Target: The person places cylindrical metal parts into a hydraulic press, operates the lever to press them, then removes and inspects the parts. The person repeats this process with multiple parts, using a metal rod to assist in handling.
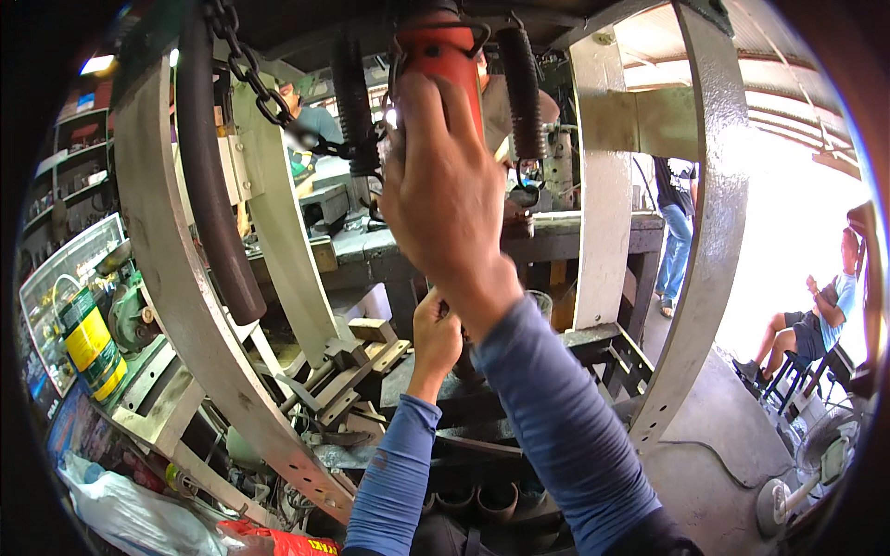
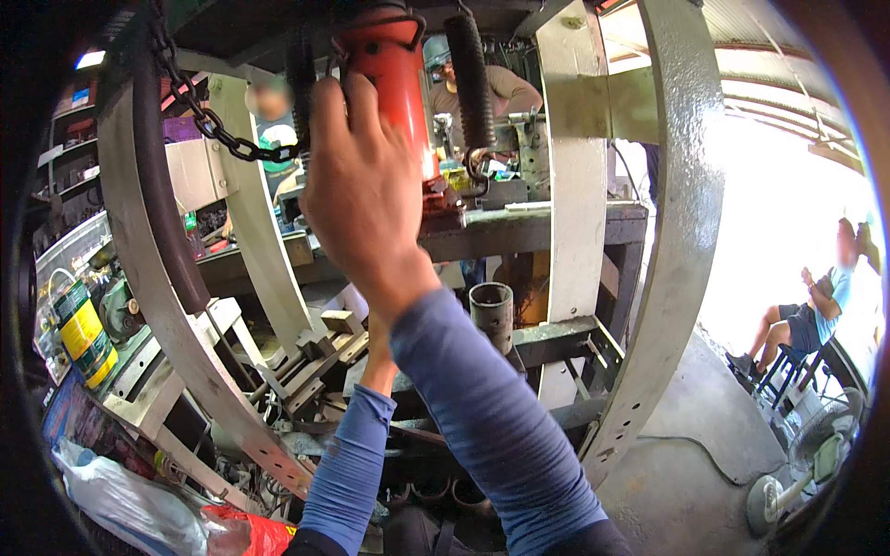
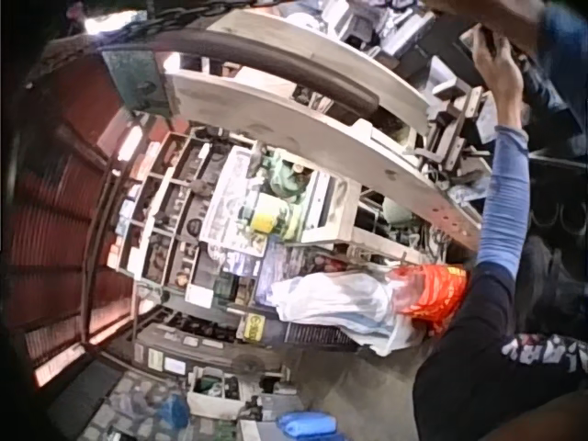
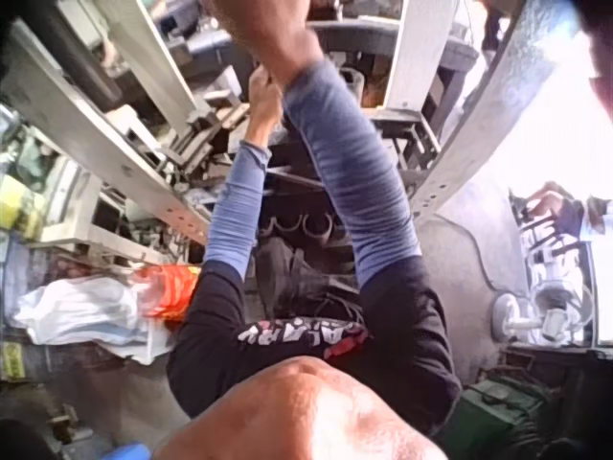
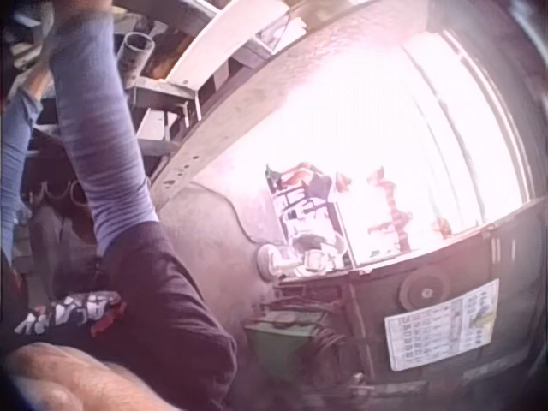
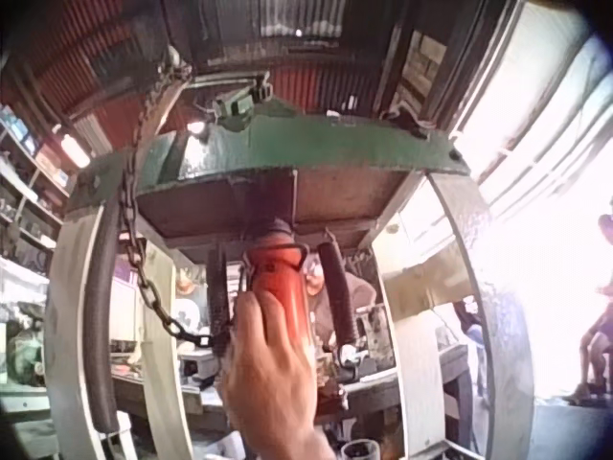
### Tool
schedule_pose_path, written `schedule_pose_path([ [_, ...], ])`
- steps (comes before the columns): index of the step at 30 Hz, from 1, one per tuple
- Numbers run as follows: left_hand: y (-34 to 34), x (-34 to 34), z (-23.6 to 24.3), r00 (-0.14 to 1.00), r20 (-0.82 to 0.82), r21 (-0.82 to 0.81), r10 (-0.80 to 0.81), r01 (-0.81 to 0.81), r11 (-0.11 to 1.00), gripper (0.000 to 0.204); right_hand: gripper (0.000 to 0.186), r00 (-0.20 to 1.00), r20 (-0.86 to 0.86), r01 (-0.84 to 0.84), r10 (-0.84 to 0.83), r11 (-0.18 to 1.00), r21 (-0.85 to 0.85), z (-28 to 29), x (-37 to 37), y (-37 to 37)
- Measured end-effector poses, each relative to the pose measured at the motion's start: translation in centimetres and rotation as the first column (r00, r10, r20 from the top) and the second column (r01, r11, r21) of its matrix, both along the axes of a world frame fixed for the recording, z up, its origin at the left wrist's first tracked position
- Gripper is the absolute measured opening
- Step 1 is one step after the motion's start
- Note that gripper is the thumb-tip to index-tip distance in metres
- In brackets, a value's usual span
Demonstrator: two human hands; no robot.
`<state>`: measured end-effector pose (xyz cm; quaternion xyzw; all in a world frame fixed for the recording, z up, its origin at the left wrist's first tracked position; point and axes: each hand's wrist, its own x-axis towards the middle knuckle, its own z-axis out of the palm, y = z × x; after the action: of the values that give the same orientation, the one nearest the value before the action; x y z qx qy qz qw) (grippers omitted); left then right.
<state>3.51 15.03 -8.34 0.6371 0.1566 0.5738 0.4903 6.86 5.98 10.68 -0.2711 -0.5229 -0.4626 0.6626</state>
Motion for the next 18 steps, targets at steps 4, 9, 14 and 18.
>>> schedule_pose_path([
  [4,0.0,0.5,-0.3,0.993,-0.022,0.252,0.112,-0.103,0.962,0.017,0.027,0.997,0.043,0.067,-0.061,0.983,-0.169,2.0,1.1,-0.9],
  [9,-0.4,0.5,-0.6,0.958,-0.067,0.403,0.278,-0.229,0.886,0.021,0.028,0.996,-0.06,0.052,-0.066,0.978,-0.204,2.8,0.7,-1.2],
  [14,0.3,0.7,-1.9,0.977,0.08,0.223,0.197,-0.21,0.952,0.023,0.033,0.995,0.098,0.016,0.004,0.981,-0.195,0.9,0.8,-1.6],
  [18,-0.2,1.6,-1.2,0.947,0.035,0.327,0.32,-0.313,0.892,0.026,0.033,0.993,-0.003,-0.113,0.12,0.926,-0.36,4.5,3.5,0.8],
])
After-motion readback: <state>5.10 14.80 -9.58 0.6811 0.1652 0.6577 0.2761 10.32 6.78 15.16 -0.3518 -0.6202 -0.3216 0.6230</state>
